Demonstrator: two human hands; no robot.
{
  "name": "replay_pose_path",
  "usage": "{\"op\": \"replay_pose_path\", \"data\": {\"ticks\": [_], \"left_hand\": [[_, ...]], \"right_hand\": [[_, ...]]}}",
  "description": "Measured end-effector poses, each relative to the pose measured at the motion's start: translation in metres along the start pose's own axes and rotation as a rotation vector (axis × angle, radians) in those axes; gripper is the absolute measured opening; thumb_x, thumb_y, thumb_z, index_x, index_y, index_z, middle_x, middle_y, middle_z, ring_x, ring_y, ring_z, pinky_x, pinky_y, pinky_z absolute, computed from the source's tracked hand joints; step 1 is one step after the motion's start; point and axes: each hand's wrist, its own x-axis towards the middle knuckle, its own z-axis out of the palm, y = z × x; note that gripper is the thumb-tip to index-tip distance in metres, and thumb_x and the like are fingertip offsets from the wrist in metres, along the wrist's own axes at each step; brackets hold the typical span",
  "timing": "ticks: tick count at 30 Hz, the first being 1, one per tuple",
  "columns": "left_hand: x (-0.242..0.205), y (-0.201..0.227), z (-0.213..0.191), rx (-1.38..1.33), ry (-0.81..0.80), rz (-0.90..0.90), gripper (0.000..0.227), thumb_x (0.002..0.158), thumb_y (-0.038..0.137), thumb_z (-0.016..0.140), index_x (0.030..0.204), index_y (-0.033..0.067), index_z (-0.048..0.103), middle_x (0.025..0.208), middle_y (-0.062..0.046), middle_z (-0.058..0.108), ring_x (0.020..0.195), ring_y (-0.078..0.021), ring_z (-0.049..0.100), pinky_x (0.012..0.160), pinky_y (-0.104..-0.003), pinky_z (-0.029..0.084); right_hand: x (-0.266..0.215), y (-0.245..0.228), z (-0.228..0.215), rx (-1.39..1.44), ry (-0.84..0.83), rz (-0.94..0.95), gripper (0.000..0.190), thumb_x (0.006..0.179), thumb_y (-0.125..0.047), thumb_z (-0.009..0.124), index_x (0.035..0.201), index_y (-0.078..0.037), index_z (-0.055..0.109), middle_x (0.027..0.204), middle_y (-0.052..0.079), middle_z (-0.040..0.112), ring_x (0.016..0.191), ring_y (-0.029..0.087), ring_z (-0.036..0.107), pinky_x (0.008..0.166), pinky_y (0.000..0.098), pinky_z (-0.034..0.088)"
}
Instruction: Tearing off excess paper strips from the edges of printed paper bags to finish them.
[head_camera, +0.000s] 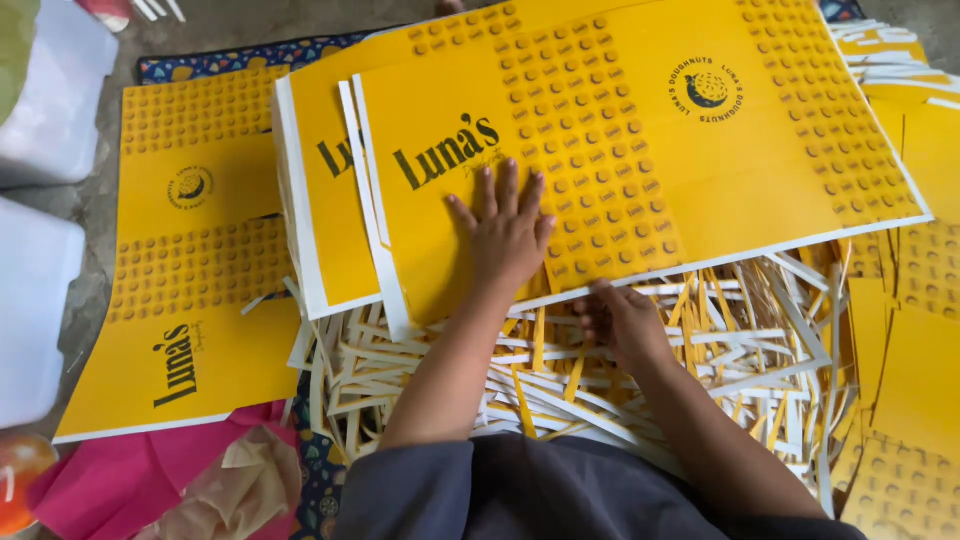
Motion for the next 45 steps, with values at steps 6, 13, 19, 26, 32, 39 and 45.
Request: {"op": "replay_pose_path", "data": {"ticks": [6, 13, 19, 26, 32, 39, 45], "left_hand": [[0.014, -0.022, 0.011, -0.080, 0.016, 0.058, 0.052, 0.105, 0.054, 0.040, 0.155, 0.0392, 0.042, 0.170, -0.005, 0.026, 0.157, -0.0370, 0.018, 0.111, -0.084, 0.001], [-0.007, -0.039, 0.007, -0.091, 0.033, 0.091, 0.052, 0.101, 0.054, 0.048, 0.151, 0.0396, 0.049, 0.167, -0.003, 0.032, 0.154, -0.0372, 0.022, 0.110, -0.084, 0.011], [-0.020, -0.066, 0.017, -0.085, 0.050, 0.082, 0.053, 0.101, 0.055, 0.048, 0.150, 0.0357, 0.051, 0.164, -0.003, 0.037, 0.153, -0.0367, 0.025, 0.110, -0.084, 0.010], [-0.019, -0.075, 0.014, -0.123, 0.023, 0.057, 0.056, 0.103, 0.057, 0.045, 0.152, 0.0292, 0.050, 0.164, -0.003, 0.037, 0.154, -0.0349, 0.024, 0.111, -0.082, 0.005], [-0.023, -0.069, -0.003, -0.152, -0.010, 0.053, 0.053, 0.104, 0.052, 0.048, 0.150, 0.0254, 0.053, 0.164, -0.006, 0.037, 0.154, -0.0372, 0.023, 0.110, -0.082, 0.003], [-0.017, -0.074, -0.001, -0.113, -0.026, 0.072, 0.056, 0.103, 0.049, 0.052, 0.153, 0.0236, 0.049, 0.166, -0.006, 0.034, 0.154, -0.0380, 0.022, 0.110, -0.084, 0.005], [-0.013, -0.100, 0.025, -0.093, 0.051, 0.136, 0.055, 0.102, 0.047, 0.055, 0.153, 0.0256, 0.050, 0.164, -0.004, 0.037, 0.153, -0.0356, 0.027, 0.111, -0.082, 0.010]], "right_hand": [[-0.036, 0.019, -0.003, 0.039, -0.029, 0.079, 0.026, 0.102, -0.023, 0.064, 0.095, 0.002, 0.061, 0.082, 0.025, 0.070, 0.060, 0.032, 0.068, 0.044, 0.0432, 0.058], [-0.028, 0.030, -0.043, 0.089, -0.110, 0.181, 0.047, 0.108, -0.050, 0.043, 0.133, -0.013, 0.060, 0.094, 0.013, 0.072, 0.065, 0.022, 0.067, 0.049, 0.0327, 0.058], [-0.013, 0.032, -0.080, 0.187, -0.057, 0.135, 0.067, 0.107, -0.060, 0.042, 0.106, 0.002, 0.068, 0.070, 0.008, 0.068, 0.050, 0.019, 0.066, 0.046, 0.0288, 0.058], [-0.048, 0.011, -0.058, 0.099, 0.072, 0.022, 0.043, 0.100, -0.025, 0.072, 0.107, 0.013, 0.052, 0.081, 0.021, 0.060, 0.060, 0.032, 0.069, 0.050, 0.0451, 0.065], [-0.048, 0.016, -0.065, -0.172, 0.001, -0.090, 0.041, 0.099, -0.022, 0.073, 0.088, 0.016, 0.067, 0.071, 0.027, 0.068, 0.052, 0.030, 0.070, 0.045, 0.0411, 0.063], [-0.073, 0.022, -0.080, -0.178, -0.082, -0.004, 0.036, 0.098, -0.021, 0.070, 0.080, 0.011, 0.070, 0.052, 0.021, 0.060, 0.036, 0.026, 0.061, 0.034, 0.0336, 0.055], [-0.067, 0.019, -0.109, 0.169, -0.003, 0.090, 0.050, 0.109, -0.049, 0.047, 0.116, -0.001, 0.059, 0.086, 0.011, 0.062, 0.061, 0.026, 0.067, 0.049, 0.0346, 0.062]]}}
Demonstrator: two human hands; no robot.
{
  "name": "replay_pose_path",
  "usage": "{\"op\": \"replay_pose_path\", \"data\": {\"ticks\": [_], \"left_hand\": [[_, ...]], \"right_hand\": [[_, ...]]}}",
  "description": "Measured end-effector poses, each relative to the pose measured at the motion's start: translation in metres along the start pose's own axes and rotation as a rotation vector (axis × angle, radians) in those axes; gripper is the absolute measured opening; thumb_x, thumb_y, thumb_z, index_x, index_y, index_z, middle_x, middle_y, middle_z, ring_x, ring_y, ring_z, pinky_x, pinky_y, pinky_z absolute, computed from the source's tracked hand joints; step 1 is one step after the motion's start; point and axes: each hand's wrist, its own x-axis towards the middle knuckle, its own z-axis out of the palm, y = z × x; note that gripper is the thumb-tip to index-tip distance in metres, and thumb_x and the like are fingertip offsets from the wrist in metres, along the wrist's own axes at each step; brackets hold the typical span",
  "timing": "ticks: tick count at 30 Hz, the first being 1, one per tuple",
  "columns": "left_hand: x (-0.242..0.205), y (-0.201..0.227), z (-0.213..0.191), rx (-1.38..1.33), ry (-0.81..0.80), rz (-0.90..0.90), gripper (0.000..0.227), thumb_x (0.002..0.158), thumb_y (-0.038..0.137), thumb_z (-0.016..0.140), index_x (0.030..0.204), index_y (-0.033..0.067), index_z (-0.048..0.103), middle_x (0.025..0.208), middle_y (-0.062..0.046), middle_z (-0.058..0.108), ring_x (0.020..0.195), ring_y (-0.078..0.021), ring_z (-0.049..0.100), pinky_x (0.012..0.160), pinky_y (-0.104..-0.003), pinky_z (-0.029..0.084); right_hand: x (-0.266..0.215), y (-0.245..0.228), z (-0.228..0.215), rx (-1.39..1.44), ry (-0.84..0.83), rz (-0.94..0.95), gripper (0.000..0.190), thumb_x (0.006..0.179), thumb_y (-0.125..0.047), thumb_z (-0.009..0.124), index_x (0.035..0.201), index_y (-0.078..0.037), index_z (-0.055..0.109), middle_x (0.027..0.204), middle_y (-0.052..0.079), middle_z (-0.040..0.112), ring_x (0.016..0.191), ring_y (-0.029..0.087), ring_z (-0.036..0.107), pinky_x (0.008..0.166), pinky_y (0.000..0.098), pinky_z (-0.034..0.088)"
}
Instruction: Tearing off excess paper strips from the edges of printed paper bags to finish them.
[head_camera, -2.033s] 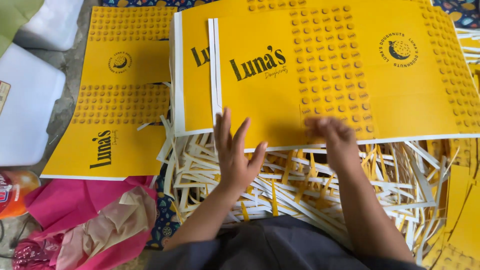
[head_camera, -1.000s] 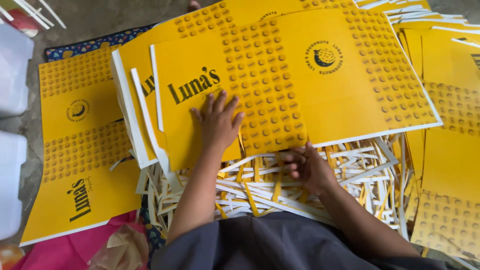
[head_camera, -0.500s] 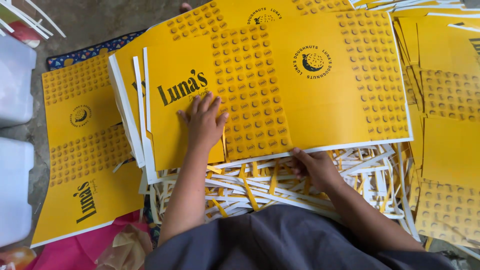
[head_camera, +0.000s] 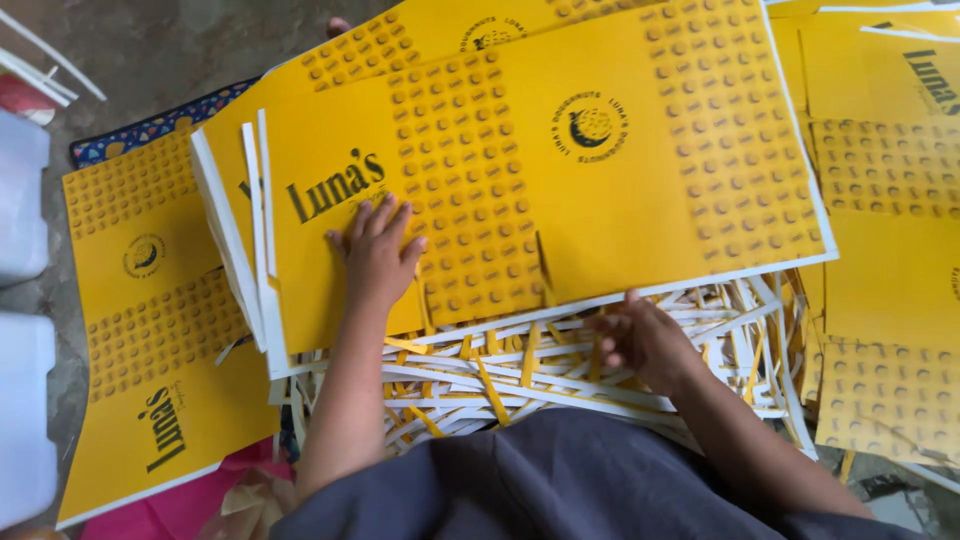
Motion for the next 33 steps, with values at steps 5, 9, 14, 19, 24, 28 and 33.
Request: {"op": "replay_pose_path", "data": {"ticks": [5, 9, 14, 19, 24, 28, 33], "left_hand": [[0.002, -0.054, 0.013, 0.024, 0.140, 0.069, 0.050, 0.098, 0.046, 0.063, 0.144, 0.0294, 0.060, 0.157, 0.000, 0.049, 0.147, -0.0333, 0.038, 0.108, -0.079, 0.019], [0.001, -0.088, 0.013, 0.001, 0.190, 0.051, 0.039, 0.100, 0.048, 0.063, 0.137, 0.0335, 0.066, 0.149, 0.004, 0.057, 0.143, -0.0288, 0.046, 0.110, -0.072, 0.028], [0.017, -0.070, -0.007, 0.078, 0.195, 0.046, 0.037, 0.101, 0.055, 0.062, 0.127, 0.0314, 0.072, 0.133, 0.002, 0.066, 0.132, -0.0287, 0.056, 0.105, -0.070, 0.039], [0.025, 0.071, -0.059, 0.062, 0.106, 0.115, 0.053, 0.101, 0.050, 0.059, 0.146, 0.0210, 0.060, 0.156, -0.014, 0.049, 0.142, -0.0404, 0.044, 0.107, -0.079, 0.025], [0.041, 0.117, -0.028, 0.057, -0.245, -0.009, 0.070, 0.102, 0.065, 0.041, 0.161, 0.0280, 0.035, 0.171, -0.015, 0.015, 0.157, -0.0413, 0.010, 0.115, -0.077, -0.001], [0.039, 0.119, -0.030, 0.029, -0.226, -0.003, 0.069, 0.103, 0.063, 0.040, 0.160, 0.0257, 0.036, 0.170, -0.016, 0.018, 0.157, -0.0418, 0.011, 0.115, -0.077, -0.001], [0.036, 0.111, -0.026, 0.011, -0.203, 0.016, 0.065, 0.102, 0.061, 0.044, 0.158, 0.0267, 0.041, 0.170, -0.013, 0.021, 0.157, -0.0390, 0.013, 0.115, -0.077, 0.003]], "right_hand": [[0.025, -0.012, -0.065, 0.155, 0.095, -0.059, 0.059, 0.110, -0.058, 0.042, 0.104, -0.005, 0.065, 0.076, 0.004, 0.064, 0.055, 0.014, 0.063, 0.049, 0.0208, 0.053], [0.014, -0.017, -0.070, 0.133, 0.229, -0.267, 0.035, 0.109, -0.034, 0.063, 0.108, -0.002, 0.048, 0.086, 0.015, 0.067, 0.055, 0.019, 0.062, 0.042, 0.0283, 0.054], [0.004, -0.004, -0.049, -0.027, 0.261, -0.284, 0.040, 0.106, -0.030, 0.068, 0.102, 0.007, 0.052, 0.078, 0.021, 0.065, 0.052, 0.023, 0.062, 0.040, 0.0354, 0.056], [-0.030, -0.005, 0.014, -0.145, 0.197, -0.238, 0.042, 0.099, -0.023, 0.072, 0.074, 0.009, 0.062, 0.062, 0.017, 0.057, 0.044, 0.027, 0.064, 0.036, 0.0376, 0.056], [-0.037, -0.003, 0.030, -0.258, 0.139, -0.225, 0.050, 0.100, -0.022, 0.070, 0.062, 0.010, 0.066, 0.050, 0.021, 0.059, 0.041, 0.028, 0.062, 0.041, 0.0392, 0.054], [-0.037, 0.001, 0.018, -0.485, 0.175, -0.159, 0.047, 0.097, -0.032, 0.071, 0.067, 0.004, 0.077, 0.045, 0.015, 0.065, 0.039, 0.021, 0.060, 0.040, 0.0316, 0.050], [-0.047, 0.001, 0.017, -0.309, 0.182, -0.076, 0.043, 0.096, -0.024, 0.070, 0.068, 0.009, 0.069, 0.051, 0.022, 0.062, 0.041, 0.029, 0.062, 0.039, 0.0378, 0.053]]}}
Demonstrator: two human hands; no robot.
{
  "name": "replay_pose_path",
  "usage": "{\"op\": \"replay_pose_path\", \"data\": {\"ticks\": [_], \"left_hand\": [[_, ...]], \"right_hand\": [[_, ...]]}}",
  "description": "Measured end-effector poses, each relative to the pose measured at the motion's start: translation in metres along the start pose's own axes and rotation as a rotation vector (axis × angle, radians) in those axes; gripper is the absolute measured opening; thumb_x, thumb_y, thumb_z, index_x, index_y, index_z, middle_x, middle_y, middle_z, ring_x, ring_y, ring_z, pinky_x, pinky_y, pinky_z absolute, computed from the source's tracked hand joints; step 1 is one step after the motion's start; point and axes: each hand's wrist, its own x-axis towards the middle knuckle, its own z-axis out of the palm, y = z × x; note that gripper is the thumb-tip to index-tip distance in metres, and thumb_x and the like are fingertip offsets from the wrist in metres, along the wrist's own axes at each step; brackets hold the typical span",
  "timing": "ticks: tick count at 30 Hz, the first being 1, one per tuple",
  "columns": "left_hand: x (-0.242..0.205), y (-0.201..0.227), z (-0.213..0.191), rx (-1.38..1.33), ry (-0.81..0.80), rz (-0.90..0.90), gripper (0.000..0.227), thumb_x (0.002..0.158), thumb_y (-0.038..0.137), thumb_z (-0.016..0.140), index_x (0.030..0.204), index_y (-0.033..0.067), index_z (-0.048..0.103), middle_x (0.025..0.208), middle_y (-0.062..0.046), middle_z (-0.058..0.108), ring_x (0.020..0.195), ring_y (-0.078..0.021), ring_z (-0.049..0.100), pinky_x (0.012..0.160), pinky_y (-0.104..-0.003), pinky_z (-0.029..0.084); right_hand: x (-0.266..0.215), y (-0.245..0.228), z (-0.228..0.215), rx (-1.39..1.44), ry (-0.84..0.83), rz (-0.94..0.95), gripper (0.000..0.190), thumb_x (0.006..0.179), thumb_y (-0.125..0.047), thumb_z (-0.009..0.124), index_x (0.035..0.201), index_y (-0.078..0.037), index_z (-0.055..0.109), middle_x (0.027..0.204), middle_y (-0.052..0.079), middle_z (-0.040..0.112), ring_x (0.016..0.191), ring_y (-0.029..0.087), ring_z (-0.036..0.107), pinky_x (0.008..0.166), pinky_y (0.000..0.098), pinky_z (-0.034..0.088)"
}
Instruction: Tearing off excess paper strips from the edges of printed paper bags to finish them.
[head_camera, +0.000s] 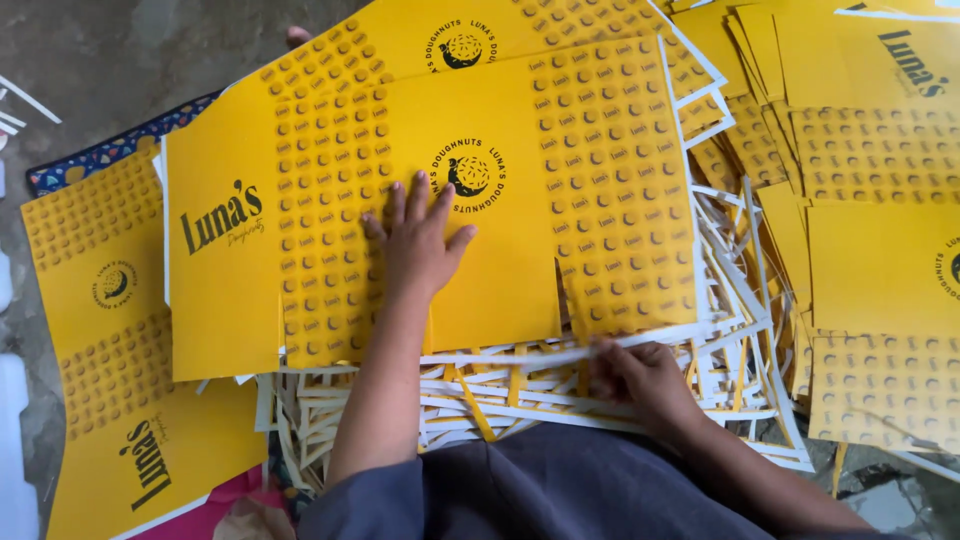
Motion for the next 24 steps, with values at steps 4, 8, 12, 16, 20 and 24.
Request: {"op": "replay_pose_path", "data": {"ticks": [4, 8, 12, 16, 20, 24], "left_hand": [[-0.003, -0.004, 0.005, 0.020, 0.023, 0.040, 0.066, 0.103, 0.060, 0.046, 0.158, 0.0242, 0.041, 0.169, -0.016, 0.023, 0.156, -0.0410, 0.013, 0.114, -0.078, 0.000], [-0.007, -0.009, 0.003, 0.003, 0.014, 0.030, 0.067, 0.102, 0.062, 0.046, 0.158, 0.0256, 0.042, 0.169, -0.015, 0.023, 0.157, -0.0402, 0.012, 0.114, -0.077, -0.001], [-0.015, -0.015, 0.000, 0.007, -0.009, 0.031, 0.066, 0.101, 0.060, 0.050, 0.157, 0.0271, 0.043, 0.170, -0.013, 0.023, 0.157, -0.0394, 0.012, 0.114, -0.077, 0.001], [-0.020, -0.021, 0.004, 0.019, -0.005, 0.054, 0.067, 0.099, 0.059, 0.053, 0.157, 0.0271, 0.043, 0.170, -0.012, 0.023, 0.157, -0.0389, 0.013, 0.114, -0.077, 0.002], [-0.022, -0.021, 0.006, 0.012, -0.001, 0.018, 0.065, 0.099, 0.061, 0.052, 0.156, 0.0298, 0.044, 0.170, -0.011, 0.025, 0.157, -0.0377, 0.012, 0.115, -0.074, -0.001], [-0.021, -0.021, 0.008, 0.019, 0.003, 0.010, 0.066, 0.099, 0.061, 0.053, 0.157, 0.0296, 0.044, 0.170, -0.011, 0.025, 0.158, -0.0374, 0.011, 0.115, -0.073, -0.005]], "right_hand": [[0.007, 0.000, -0.026, 0.280, -0.008, 0.089, 0.046, 0.110, -0.039, 0.048, 0.094, 0.002, 0.062, 0.070, 0.014, 0.063, 0.052, 0.026, 0.063, 0.041, 0.0343, 0.056], [-0.005, -0.007, -0.053, 0.096, -0.055, 0.144, 0.050, 0.107, -0.039, 0.051, 0.104, 0.009, 0.067, 0.084, 0.022, 0.070, 0.063, 0.029, 0.067, 0.053, 0.0389, 0.059], [0.003, -0.002, -0.101, -0.288, 0.016, 0.050, 0.050, 0.104, -0.034, 0.061, 0.096, 0.012, 0.079, 0.071, 0.030, 0.073, 0.067, 0.040, 0.073, 0.071, 0.0496, 0.060], [0.011, -0.025, -0.116, -0.588, 0.176, -0.047, 0.039, 0.105, -0.043, 0.061, 0.116, -0.011, 0.079, 0.077, 0.012, 0.081, 0.082, 0.027, 0.081, 0.079, 0.0405, 0.058], [0.003, -0.033, -0.105, -0.633, 0.061, -0.032, 0.038, 0.100, -0.038, 0.065, 0.116, -0.006, 0.077, 0.070, 0.020, 0.076, 0.076, 0.033, 0.075, 0.078, 0.0444, 0.059], [0.007, -0.023, -0.094, -0.589, 0.033, -0.111, 0.039, 0.098, -0.041, 0.067, 0.089, -0.006, 0.080, 0.059, 0.014, 0.068, 0.066, 0.024, 0.063, 0.068, 0.0391, 0.051]]}}
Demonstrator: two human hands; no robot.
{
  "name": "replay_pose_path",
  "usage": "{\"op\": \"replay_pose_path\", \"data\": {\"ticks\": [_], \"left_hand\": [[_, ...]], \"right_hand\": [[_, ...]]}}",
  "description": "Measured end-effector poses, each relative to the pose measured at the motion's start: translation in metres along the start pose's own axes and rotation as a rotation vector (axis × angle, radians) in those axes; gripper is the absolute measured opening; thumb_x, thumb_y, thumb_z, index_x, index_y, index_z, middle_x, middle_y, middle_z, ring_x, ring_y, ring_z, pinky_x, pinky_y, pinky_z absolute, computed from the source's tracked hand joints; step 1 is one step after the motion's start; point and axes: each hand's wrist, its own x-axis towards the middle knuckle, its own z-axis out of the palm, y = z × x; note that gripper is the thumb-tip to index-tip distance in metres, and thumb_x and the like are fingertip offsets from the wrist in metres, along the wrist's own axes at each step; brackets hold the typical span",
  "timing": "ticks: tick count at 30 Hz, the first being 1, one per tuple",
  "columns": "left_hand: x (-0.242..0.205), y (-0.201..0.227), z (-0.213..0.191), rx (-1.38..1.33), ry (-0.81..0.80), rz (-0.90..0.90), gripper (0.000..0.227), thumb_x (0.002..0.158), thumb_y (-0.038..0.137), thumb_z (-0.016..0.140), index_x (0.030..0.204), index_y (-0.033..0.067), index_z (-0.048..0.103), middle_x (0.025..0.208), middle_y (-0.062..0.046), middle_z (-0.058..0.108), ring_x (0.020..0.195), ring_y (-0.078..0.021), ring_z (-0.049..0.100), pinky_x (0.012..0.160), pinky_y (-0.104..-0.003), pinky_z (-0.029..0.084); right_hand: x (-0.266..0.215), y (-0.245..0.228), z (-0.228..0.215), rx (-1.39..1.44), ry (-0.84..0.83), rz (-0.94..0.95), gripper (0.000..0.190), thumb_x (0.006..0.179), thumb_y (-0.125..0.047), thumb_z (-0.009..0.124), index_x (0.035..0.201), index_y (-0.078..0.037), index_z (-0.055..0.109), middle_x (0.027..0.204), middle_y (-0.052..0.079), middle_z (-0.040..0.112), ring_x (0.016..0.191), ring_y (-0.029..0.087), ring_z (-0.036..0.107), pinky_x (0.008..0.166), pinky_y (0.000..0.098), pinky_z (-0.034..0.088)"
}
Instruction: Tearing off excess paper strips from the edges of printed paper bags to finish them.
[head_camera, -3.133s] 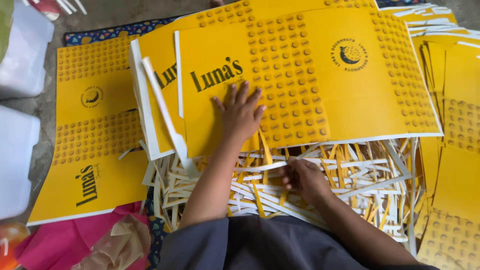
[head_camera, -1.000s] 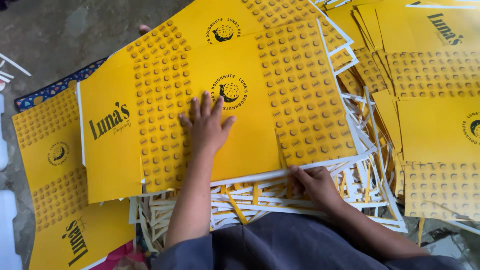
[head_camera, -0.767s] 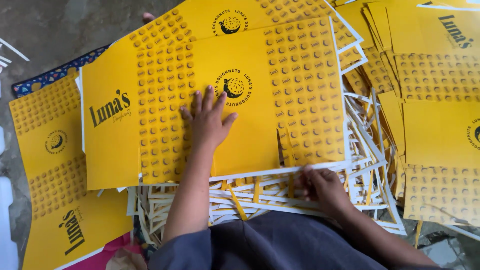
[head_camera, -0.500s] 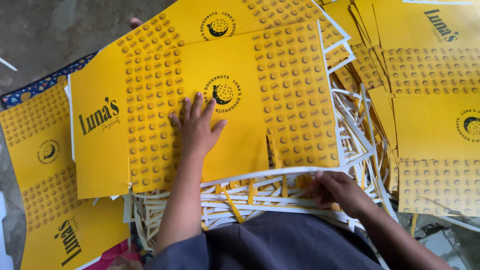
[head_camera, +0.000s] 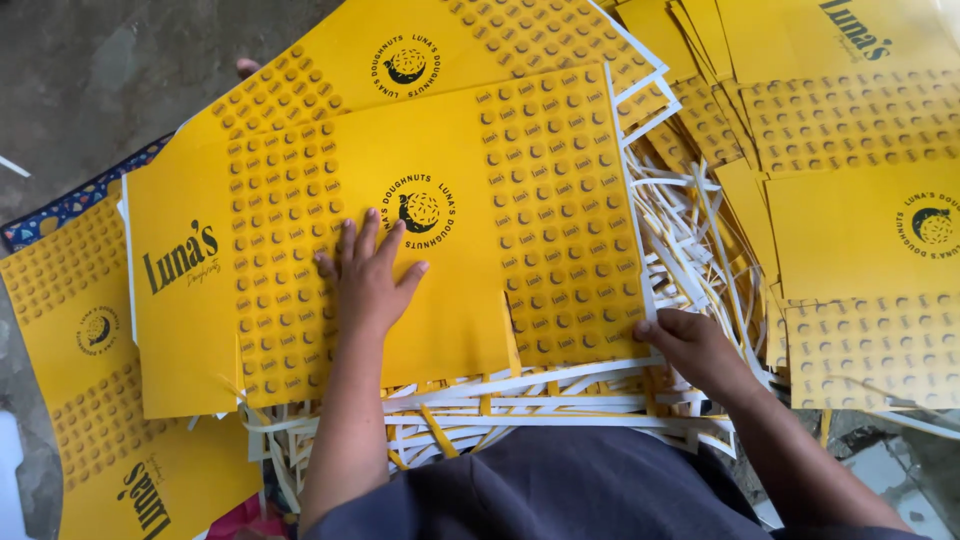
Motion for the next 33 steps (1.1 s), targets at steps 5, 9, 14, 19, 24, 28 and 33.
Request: {"op": "replay_pose_path", "data": {"ticks": [5, 9, 14, 19, 24, 28, 33], "left_hand": [[0.001, -0.005, 0.002, -0.003, -0.004, 0.019, 0.068, 0.097, 0.062, 0.055, 0.156, 0.0301, 0.044, 0.170, -0.011, 0.025, 0.158, -0.0374, 0.012, 0.116, -0.072, -0.004], [-0.002, -0.006, 0.003, -0.028, 0.009, 0.018, 0.065, 0.098, 0.061, 0.055, 0.155, 0.0315, 0.047, 0.170, -0.010, 0.026, 0.158, -0.0363, 0.011, 0.117, -0.069, -0.007], [-0.002, -0.008, 0.002, -0.031, -0.006, 0.021, 0.066, 0.096, 0.061, 0.057, 0.154, 0.0326, 0.047, 0.170, -0.008, 0.025, 0.158, -0.0351, 0.012, 0.118, -0.069, -0.004], [-0.002, -0.013, 0.006, -0.047, -0.003, 0.039, 0.062, 0.097, 0.062, 0.055, 0.152, 0.0337, 0.050, 0.170, -0.007, 0.027, 0.158, -0.0344, 0.013, 0.118, -0.068, -0.006], [-0.004, -0.009, 0.003, -0.026, 0.001, 0.021, 0.058, 0.097, 0.060, 0.056, 0.149, 0.0348, 0.053, 0.168, -0.005, 0.031, 0.158, -0.0330, 0.015, 0.119, -0.069, -0.002], [-0.004, -0.009, 0.007, -0.020, 0.025, 0.025, 0.058, 0.096, 0.059, 0.058, 0.149, 0.0342, 0.053, 0.168, -0.006, 0.031, 0.158, -0.0335, 0.016, 0.119, -0.069, -0.002], [-0.002, -0.013, 0.010, -0.059, 0.034, 0.027, 0.051, 0.099, 0.053, 0.057, 0.146, 0.0335, 0.056, 0.166, -0.007, 0.035, 0.157, -0.0343, 0.017, 0.118, -0.070, -0.002]], "right_hand": [[-0.008, -0.007, -0.016, -0.086, -0.073, -0.035, 0.037, 0.096, -0.037, 0.069, 0.087, -0.002, 0.079, 0.063, 0.020, 0.070, 0.067, 0.027, 0.061, 0.071, 0.0412, 0.051], [-0.001, -0.006, -0.023, -0.301, -0.172, -0.088, 0.044, 0.096, -0.042, 0.067, 0.081, -0.001, 0.071, 0.071, 0.026, 0.070, 0.072, 0.042, 0.066, 0.073, 0.0452, 0.052], [0.001, -0.009, -0.030, -0.485, -0.260, -0.123, 0.038, 0.096, -0.042, 0.066, 0.084, -0.006, 0.072, 0.078, 0.022, 0.073, 0.084, 0.046, 0.070, 0.075, 0.0469, 0.054], [0.001, -0.006, -0.030, -0.558, -0.385, -0.125, 0.032, 0.095, -0.039, 0.064, 0.085, -0.011, 0.074, 0.083, 0.020, 0.075, 0.090, 0.045, 0.071, 0.078, 0.0485, 0.055], [0.003, -0.024, -0.035, -0.517, -0.382, -0.110, 0.032, 0.096, -0.042, 0.065, 0.095, -0.015, 0.081, 0.082, 0.013, 0.080, 0.089, 0.037, 0.077, 0.083, 0.0439, 0.057], [0.021, 0.003, -0.018, -0.306, -0.227, -0.067, 0.036, 0.096, -0.046, 0.062, 0.097, -0.013, 0.079, 0.079, 0.016, 0.079, 0.091, 0.040, 0.075, 0.085, 0.0488, 0.056], [0.032, 0.016, -0.007, -0.262, -0.238, -0.069, 0.030, 0.094, -0.040, 0.068, 0.090, -0.011, 0.075, 0.080, 0.016, 0.081, 0.088, 0.039, 0.075, 0.083, 0.0471, 0.056]]}}
